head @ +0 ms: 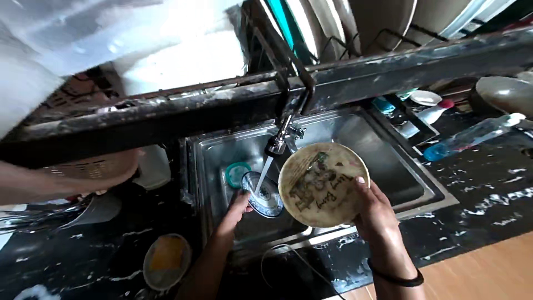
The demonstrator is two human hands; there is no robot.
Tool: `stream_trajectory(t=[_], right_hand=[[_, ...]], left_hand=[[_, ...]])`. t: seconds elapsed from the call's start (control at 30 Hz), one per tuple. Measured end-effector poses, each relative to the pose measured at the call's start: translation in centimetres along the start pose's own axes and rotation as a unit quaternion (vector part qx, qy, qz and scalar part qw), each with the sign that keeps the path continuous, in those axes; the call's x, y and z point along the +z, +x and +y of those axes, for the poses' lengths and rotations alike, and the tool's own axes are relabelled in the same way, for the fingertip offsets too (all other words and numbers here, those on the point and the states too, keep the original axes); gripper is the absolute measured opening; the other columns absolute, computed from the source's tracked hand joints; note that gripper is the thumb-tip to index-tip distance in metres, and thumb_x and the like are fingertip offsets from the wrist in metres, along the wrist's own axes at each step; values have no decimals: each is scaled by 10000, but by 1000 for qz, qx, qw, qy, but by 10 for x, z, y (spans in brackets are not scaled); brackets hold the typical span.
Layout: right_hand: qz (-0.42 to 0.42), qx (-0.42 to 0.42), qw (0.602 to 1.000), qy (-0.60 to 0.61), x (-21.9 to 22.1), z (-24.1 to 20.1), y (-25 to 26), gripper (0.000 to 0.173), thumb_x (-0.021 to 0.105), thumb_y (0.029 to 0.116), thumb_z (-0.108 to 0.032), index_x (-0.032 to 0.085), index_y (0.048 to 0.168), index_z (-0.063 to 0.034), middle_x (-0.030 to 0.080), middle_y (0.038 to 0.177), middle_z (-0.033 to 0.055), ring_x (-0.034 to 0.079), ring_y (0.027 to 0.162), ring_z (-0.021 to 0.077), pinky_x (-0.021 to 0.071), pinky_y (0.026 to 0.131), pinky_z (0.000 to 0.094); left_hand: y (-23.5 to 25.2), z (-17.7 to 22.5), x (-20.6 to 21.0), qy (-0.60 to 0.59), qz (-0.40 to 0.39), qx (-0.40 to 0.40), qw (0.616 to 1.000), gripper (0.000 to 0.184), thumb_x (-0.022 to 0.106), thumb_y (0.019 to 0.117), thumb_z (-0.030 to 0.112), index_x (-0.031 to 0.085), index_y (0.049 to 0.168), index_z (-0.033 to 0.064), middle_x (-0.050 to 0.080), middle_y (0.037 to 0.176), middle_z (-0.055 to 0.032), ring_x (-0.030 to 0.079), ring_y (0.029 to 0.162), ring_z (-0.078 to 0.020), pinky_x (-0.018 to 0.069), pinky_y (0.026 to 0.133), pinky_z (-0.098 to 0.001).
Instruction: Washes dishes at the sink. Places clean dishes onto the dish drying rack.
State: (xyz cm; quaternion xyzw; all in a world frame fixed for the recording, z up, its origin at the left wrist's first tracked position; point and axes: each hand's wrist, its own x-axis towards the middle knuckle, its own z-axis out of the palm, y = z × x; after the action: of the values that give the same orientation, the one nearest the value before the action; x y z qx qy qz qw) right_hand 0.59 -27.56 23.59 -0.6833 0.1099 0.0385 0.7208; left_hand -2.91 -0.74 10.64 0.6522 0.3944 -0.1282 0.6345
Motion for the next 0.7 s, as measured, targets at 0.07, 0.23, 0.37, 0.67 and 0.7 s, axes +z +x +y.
stream_trajectory(t=[0.07, 0.23, 0.37, 0.67, 0.7], right_hand=[[4, -1, 1000, 6, 1, 1, 0, 288, 377, 1116, -230, 573, 1243, -63, 669, 901, -38, 676, 762, 12, 594, 679, 218], [10, 0, 1000, 24, -4, 1, -3, 278, 380, 1116, -222, 588, 1185, -51, 665, 848, -43, 670, 723, 9, 591, 658, 211], [16, 8, 1000, 23, -6, 2, -5, 281, 370, 1118, -211, 589, 1172, -44, 659, 848, -29, 665, 723, 12, 584, 660, 211], [-28, 7, 999, -38, 7, 40, 6, 485, 417, 1090, -101, 306, 1562, -90, 545, 1391, 131, 657, 983, 100, 563, 806, 282], [-45, -1, 998, -47, 11, 46, 9, 568, 418, 1080, -64, 218, 1610, -107, 407, 1560, 148, 624, 1118, 114, 539, 894, 286]], left_hand=[[-2, 23, 3, 195, 0, 78, 978, 434, 421, 1110, 229, 463, 1468, -12, 579, 1344, -276, 625, 1159, -356, 515, 972, -500], [-13, 66, 31, 556, -7, 165, 814, 435, 426, 1093, 323, 632, 1309, 7, 637, 1301, -261, 593, 1251, -428, 440, 1040, -617], [-12, 84, 38, 640, -60, 211, 737, 383, 483, 1076, 254, 605, 1342, 8, 592, 1339, -303, 571, 1249, -480, 444, 1025, -638], [-47, 60, -7, 484, 58, 507, 711, 260, 579, 979, 70, 727, 1187, 25, 659, 1148, -276, 631, 1114, -463, 501, 965, -577], [-51, 50, -9, 463, 83, 559, 682, 224, 617, 952, 56, 749, 1132, 31, 676, 1073, -264, 658, 1046, -459, 528, 914, -578]])
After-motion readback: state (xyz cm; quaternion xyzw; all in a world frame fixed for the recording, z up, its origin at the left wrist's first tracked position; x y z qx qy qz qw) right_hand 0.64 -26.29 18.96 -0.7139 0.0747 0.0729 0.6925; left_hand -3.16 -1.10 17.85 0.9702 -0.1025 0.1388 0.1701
